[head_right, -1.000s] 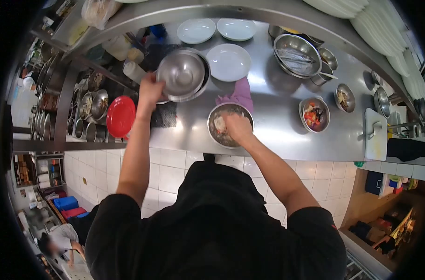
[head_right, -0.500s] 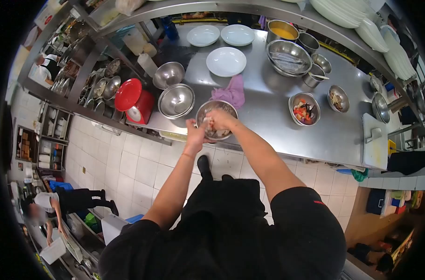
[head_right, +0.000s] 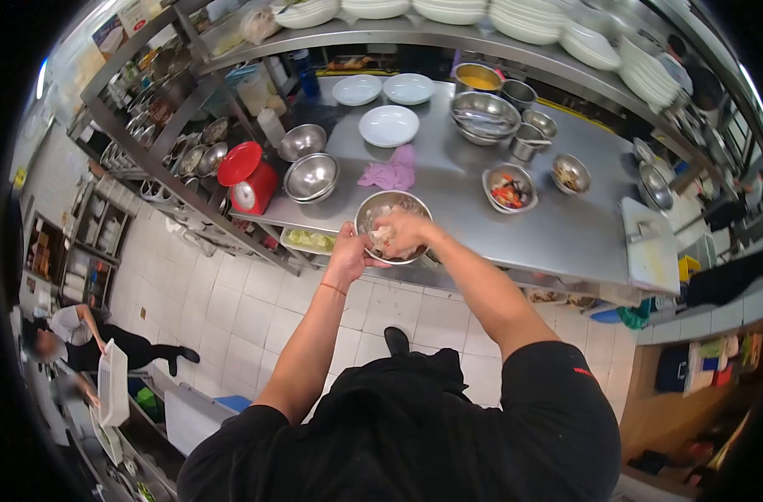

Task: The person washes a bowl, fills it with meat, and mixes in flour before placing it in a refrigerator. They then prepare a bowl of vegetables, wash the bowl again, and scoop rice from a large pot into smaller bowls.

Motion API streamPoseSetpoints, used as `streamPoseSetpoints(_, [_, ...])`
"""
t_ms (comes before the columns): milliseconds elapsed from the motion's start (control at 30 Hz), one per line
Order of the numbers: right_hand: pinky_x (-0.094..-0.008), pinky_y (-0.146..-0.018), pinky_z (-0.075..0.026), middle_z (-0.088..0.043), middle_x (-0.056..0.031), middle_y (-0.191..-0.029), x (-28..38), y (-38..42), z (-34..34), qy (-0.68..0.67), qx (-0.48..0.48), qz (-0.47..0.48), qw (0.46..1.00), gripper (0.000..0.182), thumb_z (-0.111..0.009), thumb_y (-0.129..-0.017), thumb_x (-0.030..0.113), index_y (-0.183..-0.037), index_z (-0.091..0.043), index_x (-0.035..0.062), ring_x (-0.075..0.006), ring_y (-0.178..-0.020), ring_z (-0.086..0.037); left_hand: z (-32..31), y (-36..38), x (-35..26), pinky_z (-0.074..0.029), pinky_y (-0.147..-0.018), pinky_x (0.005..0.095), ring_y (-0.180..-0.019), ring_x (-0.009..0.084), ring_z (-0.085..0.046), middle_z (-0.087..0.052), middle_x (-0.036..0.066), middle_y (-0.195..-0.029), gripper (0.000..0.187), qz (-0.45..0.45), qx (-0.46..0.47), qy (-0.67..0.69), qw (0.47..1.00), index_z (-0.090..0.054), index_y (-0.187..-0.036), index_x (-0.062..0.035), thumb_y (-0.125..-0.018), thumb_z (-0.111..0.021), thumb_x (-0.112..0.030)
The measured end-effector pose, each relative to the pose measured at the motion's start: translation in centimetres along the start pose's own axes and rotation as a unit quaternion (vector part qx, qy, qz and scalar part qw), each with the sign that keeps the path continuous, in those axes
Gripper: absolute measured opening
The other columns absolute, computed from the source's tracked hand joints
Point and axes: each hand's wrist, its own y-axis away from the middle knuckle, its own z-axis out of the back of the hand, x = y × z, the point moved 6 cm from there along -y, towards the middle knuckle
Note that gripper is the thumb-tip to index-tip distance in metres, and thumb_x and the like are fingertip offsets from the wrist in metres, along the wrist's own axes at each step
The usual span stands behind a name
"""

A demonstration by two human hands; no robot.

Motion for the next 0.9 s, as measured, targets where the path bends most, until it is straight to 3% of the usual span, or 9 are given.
streamPoseSetpoints(33, [-0.0436,-0.098,-0.044,-0.054,-0.0178,-0.129,-0.3,1.2,-2.7,-0.032,0.012,-0.052,0.998,0.069,-0.075,-0.059,0.027,-0.125,-0.061,0.0166,-0.0353,-0.113,-0.057,-1.4,1.7,0.1,-0.062,-0.056,0.0550,-0.081,0.0420,-0.067,-0.056,0.023,-0.097,0.039,0.005,-0.024,-0.053,0.998,-0.035,-0.112,0.0009,-0.075,-0.044,0.011])
streamPoseSetpoints(167, [-0.0441,-0.079,-0.052,-0.069,-0.0167,-0.092,-0.6,7.6,-7.7,0.071,0.145,-0.010,0.987,0.048,-0.072,-0.062,0.015,-0.109,-0.068,0.0106,-0.0344,-0.092,-0.066,-2.7,5.6,7.5,-0.059,-0.064,0.0617,-0.088,0.0449,-0.065,-0.057,0.022,-0.098,0.039,0.035,0.072,-0.002,0.997,-0.036,-0.112,0.0020,-0.075,-0.042,0.011])
streamPoseSetpoints(233, [-0.0432,-0.077,-0.052,-0.068,-0.0194,-0.097,-2.4,10.9,-7.9,0.142,-0.044,-0.100,0.984,0.043,-0.070,-0.065,0.010,-0.108,-0.068,0.0104,-0.0344,-0.091,-0.066,-4.5,7.8,11.0,-0.058,-0.067,0.0639,-0.089,0.0460,-0.065,-0.057,0.022,-0.099,0.038,0.084,0.103,-0.012,0.991,-0.037,-0.112,0.0030,-0.075,-0.041,0.012])
streamPoseSetpoints(433, [-0.0440,-0.084,-0.051,-0.066,-0.0176,-0.099,0.6,22.6,-6.0,-0.174,0.023,-0.123,0.977,0.059,-0.075,-0.060,0.014,-0.117,-0.062,0.0111,-0.0351,-0.098,-0.063,-8.2,13.0,16.3,-0.056,-0.068,0.0682,-0.099,0.0520,-0.058,-0.046,0.028,-0.115,0.040,0.146,0.101,0.018,0.984,-0.034,-0.111,0.0016,-0.073,-0.037,0.015])
streamPoseSetpoints(533, [-0.0432,-0.086,-0.050,-0.066,-0.0177,-0.098,2.3,28.7,-7.2,-0.061,-0.101,-0.169,0.979,0.047,-0.077,-0.057,0.019,-0.102,-0.067,0.0084,-0.0341,-0.095,-0.063,-12.3,17.4,16.4,-0.057,-0.064,0.0668,-0.093,0.0510,-0.061,-0.051,0.027,-0.110,0.042,0.099,0.088,-0.025,0.991,-0.035,-0.110,-0.0005,-0.072,-0.040,0.015])
streamPoseSetpoints(600, [-0.0424,-0.085,-0.050,-0.063,-0.0198,-0.105,1.5,30.4,-9.4,-0.095,-0.078,-0.121,0.985,0.056,-0.077,-0.057,0.019,-0.111,-0.064,0.0116,-0.0356,-0.098,-0.063,-13.0,17.1,18.6,-0.058,-0.058,0.0652,-0.088,0.0483,-0.063,-0.053,0.025,-0.106,0.044,0.105,0.071,-0.098,0.987,-0.035,-0.111,-0.0026,-0.071,-0.042,0.014])
streamPoseSetpoints(700, [-0.0438,-0.088,-0.049,-0.057,-0.0238,-0.119,-1.0,34.8,-11.3,-0.052,0.226,-0.123,0.965,0.062,-0.073,-0.061,0.017,-0.121,-0.058,0.0126,-0.0372,-0.107,-0.059,-16.6,19.8,21.2,-0.058,-0.058,0.0657,-0.086,0.0471,-0.064,-0.050,0.026,-0.104,0.038,0.142,0.140,-0.100,0.975,-0.034,-0.106,0.0024,-0.071,-0.041,0.014])
streamPoseSetpoints(800, [-0.0444,-0.091,-0.047,-0.057,-0.0250,-0.120,-5.8,38.9,-8.4,0.069,0.043,-0.280,0.957,0.058,-0.069,-0.066,0.013,-0.123,-0.057,0.0107,-0.0378,-0.112,-0.057,-21.7,19.8,24.0,-0.058,-0.063,0.0653,-0.090,0.0476,-0.063,-0.047,0.024,-0.111,0.042,0.169,0.125,-0.077,0.975,-0.029,-0.113,0.0016,-0.074,-0.040,0.013])
streamPoseSetpoints(900, [-0.0411,-0.097,-0.047,-0.057,-0.0251,-0.123,-7.1,43.8,-4.8,-0.019,0.000,-0.109,0.994,0.065,-0.070,-0.072,0.015,-0.135,-0.053,0.0128,-0.0366,-0.116,-0.056,-27.4,18.8,26.7,-0.057,-0.065,0.0660,-0.092,0.0470,-0.062,-0.046,0.024,-0.113,0.039,0.185,0.128,-0.068,0.972,-0.030,-0.110,0.0009,-0.074,-0.040,0.013])
